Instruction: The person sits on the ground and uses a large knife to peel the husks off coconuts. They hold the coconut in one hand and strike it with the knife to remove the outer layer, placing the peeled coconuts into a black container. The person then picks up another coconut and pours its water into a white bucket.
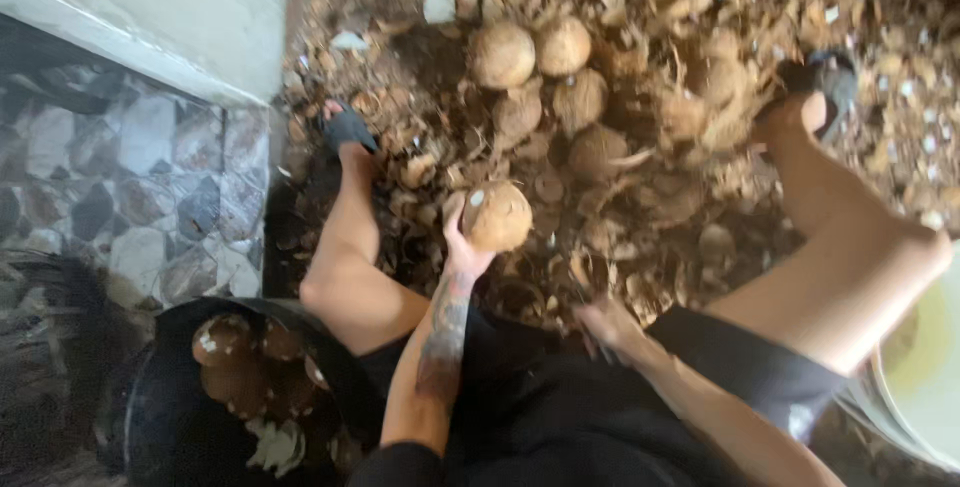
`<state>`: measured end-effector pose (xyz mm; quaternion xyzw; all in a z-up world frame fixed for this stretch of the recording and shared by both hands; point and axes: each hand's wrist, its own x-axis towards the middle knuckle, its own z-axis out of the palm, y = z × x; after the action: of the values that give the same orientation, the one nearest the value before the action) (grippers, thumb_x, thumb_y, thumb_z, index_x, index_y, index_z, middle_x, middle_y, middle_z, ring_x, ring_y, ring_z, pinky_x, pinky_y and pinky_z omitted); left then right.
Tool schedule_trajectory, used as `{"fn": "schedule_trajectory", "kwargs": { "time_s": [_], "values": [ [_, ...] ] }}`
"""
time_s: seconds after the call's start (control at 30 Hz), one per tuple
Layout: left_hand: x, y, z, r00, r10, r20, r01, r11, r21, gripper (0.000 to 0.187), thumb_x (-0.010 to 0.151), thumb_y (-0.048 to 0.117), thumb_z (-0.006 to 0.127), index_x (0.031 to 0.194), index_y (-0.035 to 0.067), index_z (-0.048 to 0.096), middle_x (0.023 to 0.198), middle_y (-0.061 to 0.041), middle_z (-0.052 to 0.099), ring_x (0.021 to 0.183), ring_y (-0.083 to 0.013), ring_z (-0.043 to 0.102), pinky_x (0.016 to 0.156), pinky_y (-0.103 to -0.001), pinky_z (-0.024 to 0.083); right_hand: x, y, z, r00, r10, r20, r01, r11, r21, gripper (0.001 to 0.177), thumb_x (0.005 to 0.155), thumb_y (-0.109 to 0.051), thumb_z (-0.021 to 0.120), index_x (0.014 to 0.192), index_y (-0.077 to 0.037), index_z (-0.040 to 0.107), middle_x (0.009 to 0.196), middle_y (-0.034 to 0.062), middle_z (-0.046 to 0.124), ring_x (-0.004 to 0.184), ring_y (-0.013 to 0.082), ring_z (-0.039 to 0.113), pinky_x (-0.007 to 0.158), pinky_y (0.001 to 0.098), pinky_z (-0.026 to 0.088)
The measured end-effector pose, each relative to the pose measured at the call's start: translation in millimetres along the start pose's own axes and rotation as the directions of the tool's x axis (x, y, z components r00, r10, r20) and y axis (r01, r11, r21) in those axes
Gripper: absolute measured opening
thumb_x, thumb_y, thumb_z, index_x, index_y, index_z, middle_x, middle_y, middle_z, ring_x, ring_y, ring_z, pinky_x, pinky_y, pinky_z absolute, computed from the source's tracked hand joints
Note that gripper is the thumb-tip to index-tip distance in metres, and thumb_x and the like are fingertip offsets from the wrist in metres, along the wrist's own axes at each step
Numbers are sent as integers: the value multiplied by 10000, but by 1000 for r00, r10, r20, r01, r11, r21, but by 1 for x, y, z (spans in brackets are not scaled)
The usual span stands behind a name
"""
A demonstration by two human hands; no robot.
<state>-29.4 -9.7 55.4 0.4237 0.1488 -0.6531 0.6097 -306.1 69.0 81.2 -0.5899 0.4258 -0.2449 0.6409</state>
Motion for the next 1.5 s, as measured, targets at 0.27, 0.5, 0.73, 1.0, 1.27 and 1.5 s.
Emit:
{"fn": "schedule_trajectory", "kwargs": {
  "time_s": [0.27,0.5,0.73,1.0,1.27,1.5],
  "values": [
    [33,19,-32,994,36,99,-36,999,-4,567,877,375,869,1320,61,711,1378,-198,686,1323,-422,619,1157,-643,444,-1,-116,-13,947,-203,-249,145,962,-232,152,712,-123,735,620,-46,642,431,134,488,373,273,460,405,385,399],
    [22,6,-39,966,-200,-163,198,980,-29,714,814,556,877,1402,212,663,1436,-140,661,1337,-422,609,1152,-696,437,4,-34,5,797,-573,-191,495,801,-337,105,712,-134,699,808,-168,726,640,30,683,479,271,632,513,351,533],
    [-31,23,23,998,69,-3,-68,985,-157,411,901,385,741,1221,132,781,1296,-102,759,1222,-286,704,1134,-468,512,-4,-63,-7,923,370,-108,-385,872,-301,439,753,-371,750,988,-2,720,794,260,752,719,407,753,761,512,538],
    [22,12,-44,992,-116,46,119,991,-65,610,914,520,792,1398,170,667,1523,-178,593,1398,-463,534,1192,-690,371,7,-118,-5,782,-589,-204,595,803,-37,95,741,-97,774,770,-89,684,644,92,721,438,229,668,449,257,533],
    [-88,33,40,996,76,49,-83,981,177,400,1078,315,541,1361,86,708,1415,-63,701,1399,-196,598,1213,-235,408,13,-78,1,994,-35,-99,29,997,-65,318,836,-265,647,595,-59,626,435,142,584,365,282,585,436,419,462],
    [4,1,-36,999,22,42,-25,996,82,607,914,473,825,1384,114,684,1441,-211,650,1323,-412,609,1154,-594,461,0,-150,-7,677,-712,-185,659,699,-277,793,708,0,608,1427,260,399,563,68,634,345,194,470,357,338,429]
  ]
}}
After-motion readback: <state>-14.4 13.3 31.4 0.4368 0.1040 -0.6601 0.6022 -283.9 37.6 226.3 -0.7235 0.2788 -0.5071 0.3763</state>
